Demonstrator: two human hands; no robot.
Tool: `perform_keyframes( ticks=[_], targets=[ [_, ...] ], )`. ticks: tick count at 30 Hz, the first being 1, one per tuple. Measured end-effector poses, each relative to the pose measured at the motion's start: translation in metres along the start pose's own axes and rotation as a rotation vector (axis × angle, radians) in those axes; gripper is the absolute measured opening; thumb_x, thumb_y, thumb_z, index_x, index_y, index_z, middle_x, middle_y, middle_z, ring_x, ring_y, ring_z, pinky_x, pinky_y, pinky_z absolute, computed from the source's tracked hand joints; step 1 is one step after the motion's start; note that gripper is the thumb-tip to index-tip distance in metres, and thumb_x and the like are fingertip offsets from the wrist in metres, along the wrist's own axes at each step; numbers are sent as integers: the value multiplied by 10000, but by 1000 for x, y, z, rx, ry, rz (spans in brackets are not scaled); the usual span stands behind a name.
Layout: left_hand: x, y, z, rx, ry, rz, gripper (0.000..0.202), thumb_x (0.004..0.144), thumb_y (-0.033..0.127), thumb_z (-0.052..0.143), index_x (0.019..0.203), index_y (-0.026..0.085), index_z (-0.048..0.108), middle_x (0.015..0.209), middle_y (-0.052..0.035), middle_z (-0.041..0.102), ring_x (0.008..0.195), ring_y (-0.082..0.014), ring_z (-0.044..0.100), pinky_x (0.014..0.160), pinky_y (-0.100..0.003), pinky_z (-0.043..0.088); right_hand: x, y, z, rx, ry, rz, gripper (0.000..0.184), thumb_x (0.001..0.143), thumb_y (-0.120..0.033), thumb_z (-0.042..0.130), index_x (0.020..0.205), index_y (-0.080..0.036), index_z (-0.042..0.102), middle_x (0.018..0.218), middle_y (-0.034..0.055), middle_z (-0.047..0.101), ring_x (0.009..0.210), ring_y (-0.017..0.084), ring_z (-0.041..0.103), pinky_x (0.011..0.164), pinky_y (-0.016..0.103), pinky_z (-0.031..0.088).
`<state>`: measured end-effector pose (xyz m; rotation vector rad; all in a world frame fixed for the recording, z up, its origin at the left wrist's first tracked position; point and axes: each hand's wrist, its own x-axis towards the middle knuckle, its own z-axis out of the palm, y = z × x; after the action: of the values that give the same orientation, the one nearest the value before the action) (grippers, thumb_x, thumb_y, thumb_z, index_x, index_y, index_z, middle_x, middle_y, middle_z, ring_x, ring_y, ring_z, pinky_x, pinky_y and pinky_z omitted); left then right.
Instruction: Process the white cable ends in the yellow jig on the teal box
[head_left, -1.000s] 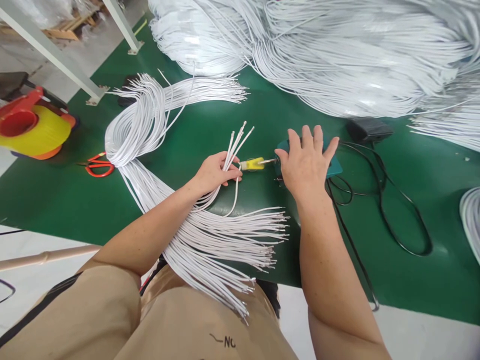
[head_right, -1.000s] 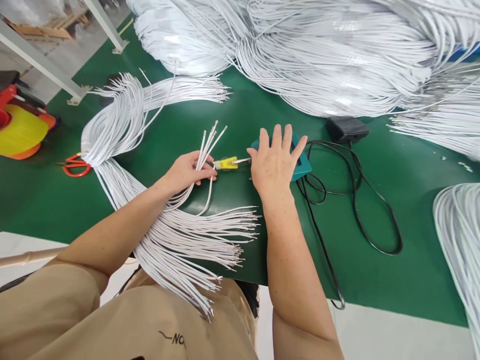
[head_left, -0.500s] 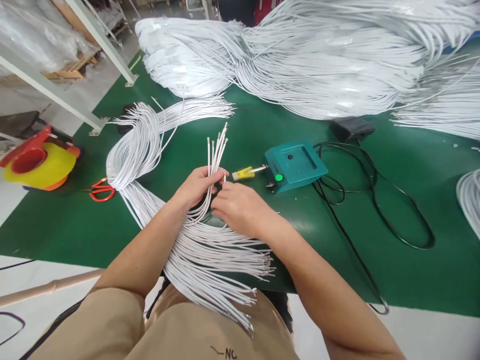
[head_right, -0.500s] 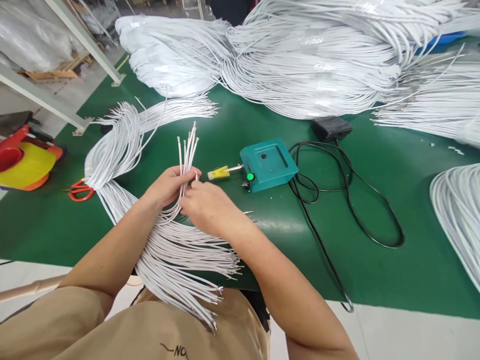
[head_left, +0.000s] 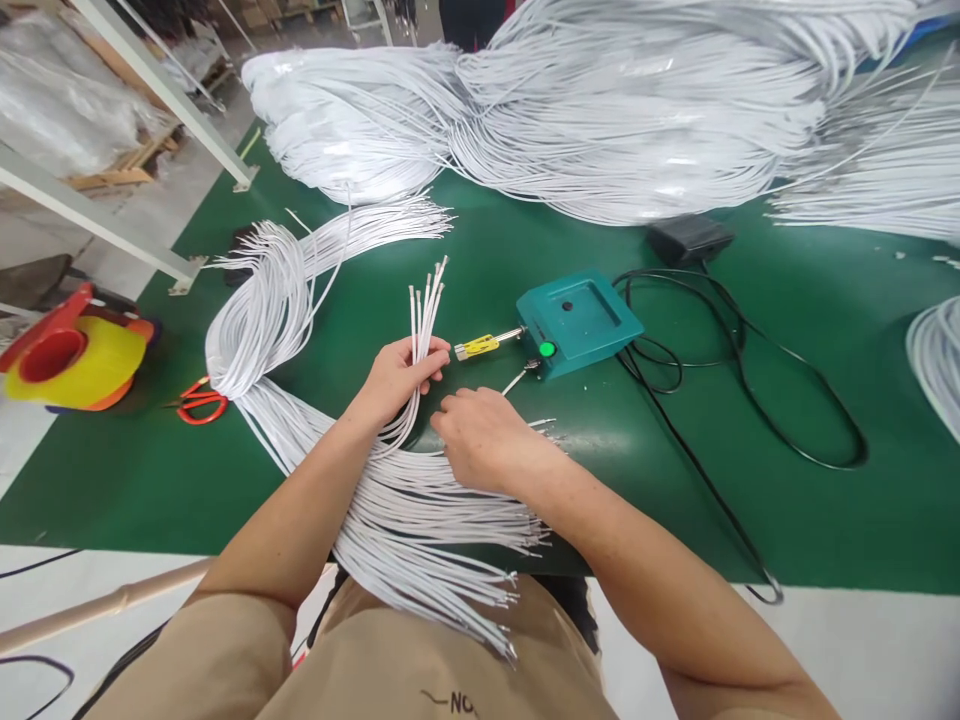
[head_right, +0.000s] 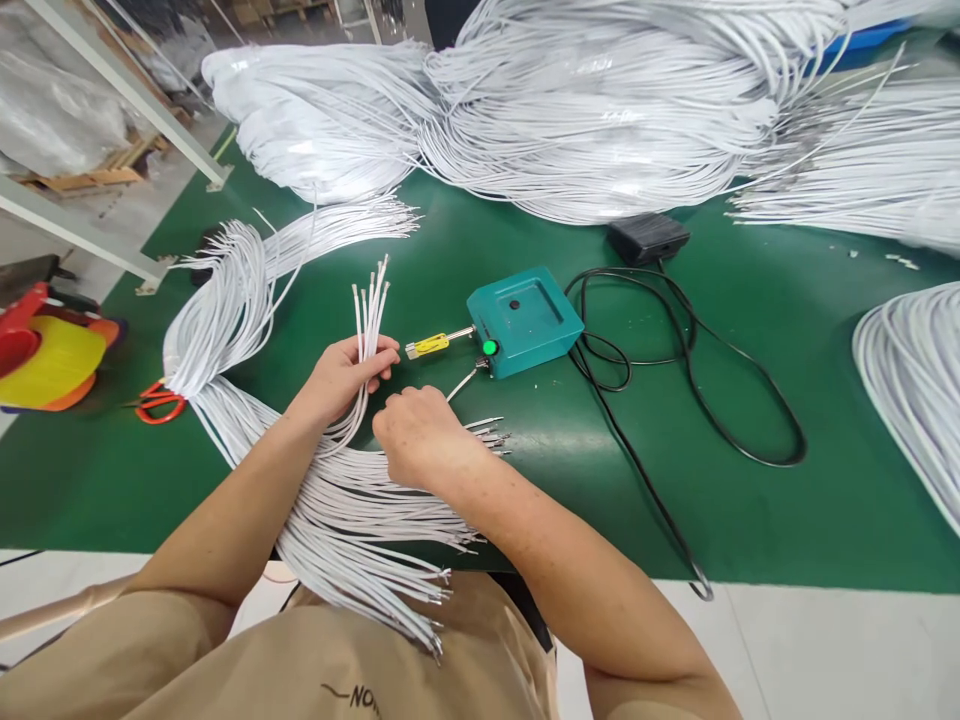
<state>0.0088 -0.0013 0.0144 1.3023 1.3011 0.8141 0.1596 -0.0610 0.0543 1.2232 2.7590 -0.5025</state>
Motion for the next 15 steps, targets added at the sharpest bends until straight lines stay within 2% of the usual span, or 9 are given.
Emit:
perform_keyframes(
  ticks=[4,8,11,13,15],
  targets=[
    [-6,2,3,25,-75,42,326,766,413,708,962,153,701,822,-53,682,591,-81,547,485,-182,399,0,1,0,0,-71,33,197,817,-81,547,942,-126,692,967,104,695,926,251,655,751,359,499],
    [-12,14,7,92,-184,62,327,764,405,708,978,158,716,976,-83,715,760,-147,636,650,-246,489,2,3,8,-35,19,-10,311,819,-15,493,1073,-65,666,1081,166,684,965,253,663,737,348,528],
    [-12,27,9,261,-230,85,310,778,403,690,980,170,727,975,-75,720,839,-183,651,761,-293,491,-2,-3,6,-86,87,-14,382,811,25,460,1158,-10,617,1066,202,684,935,264,676,692,347,532],
    [-10,35,11,346,-234,108,323,787,411,676,1008,179,719,997,-73,716,846,-188,642,749,-297,484,-7,-9,0,-91,112,-37,361,813,33,453,1123,-19,632,986,180,700,875,257,685,667,345,529],
    [-8,43,13,332,-243,115,360,786,435,671,1041,182,701,1061,-81,702,835,-181,629,683,-278,474,-13,-15,-5,-91,144,-87,324,806,45,452,1038,-41,661,913,150,704,823,239,684,645,331,522]
  ],
)
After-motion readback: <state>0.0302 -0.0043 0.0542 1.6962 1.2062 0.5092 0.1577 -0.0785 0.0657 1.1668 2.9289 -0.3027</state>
